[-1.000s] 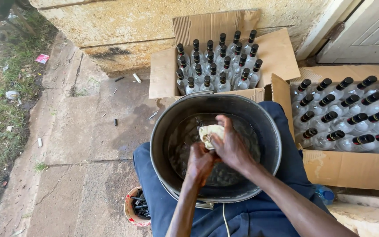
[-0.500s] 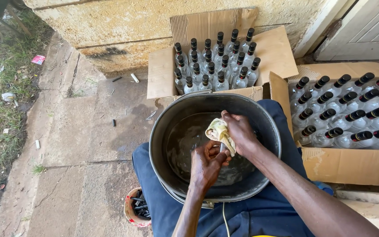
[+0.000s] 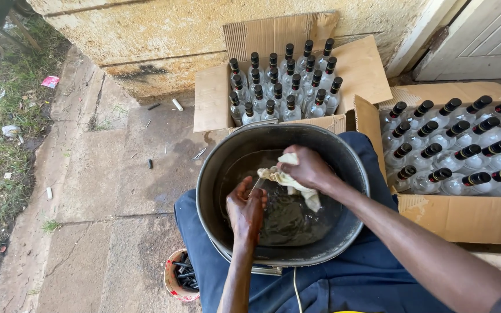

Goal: Washing small black plastic components in a bucket of water using a cloth

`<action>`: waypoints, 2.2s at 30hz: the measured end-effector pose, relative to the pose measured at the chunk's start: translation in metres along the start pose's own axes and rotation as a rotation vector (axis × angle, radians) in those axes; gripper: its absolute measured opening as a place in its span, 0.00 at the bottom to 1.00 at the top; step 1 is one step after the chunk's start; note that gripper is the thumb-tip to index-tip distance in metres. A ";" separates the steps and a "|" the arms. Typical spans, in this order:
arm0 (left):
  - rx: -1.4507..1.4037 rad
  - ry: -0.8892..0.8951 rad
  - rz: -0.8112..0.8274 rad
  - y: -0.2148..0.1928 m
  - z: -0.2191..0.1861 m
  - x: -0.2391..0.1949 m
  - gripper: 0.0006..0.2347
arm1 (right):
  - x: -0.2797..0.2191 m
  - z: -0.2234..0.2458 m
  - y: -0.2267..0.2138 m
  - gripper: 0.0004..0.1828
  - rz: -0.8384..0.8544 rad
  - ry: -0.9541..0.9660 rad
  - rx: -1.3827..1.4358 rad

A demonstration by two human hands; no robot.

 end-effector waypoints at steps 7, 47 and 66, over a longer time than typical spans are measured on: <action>-0.295 -0.072 0.032 0.012 0.017 0.005 0.18 | 0.002 -0.050 0.095 0.22 0.479 0.057 -0.866; -0.653 -0.105 0.232 0.064 0.003 -0.027 0.10 | -0.041 0.058 -0.004 0.06 -0.230 -0.128 -0.259; -0.263 -0.281 -0.015 0.014 0.086 0.095 0.11 | -0.061 0.024 0.057 0.36 0.618 0.388 -0.481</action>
Point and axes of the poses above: each hand's wrist, its own x-axis towards the middle knuckle, its own y-axis out of the palm, z = x × y, the point moved 10 cm from there along x, towards the middle knuckle, and after that the axes turned 14 degrees about z, right-handed, at the moved point
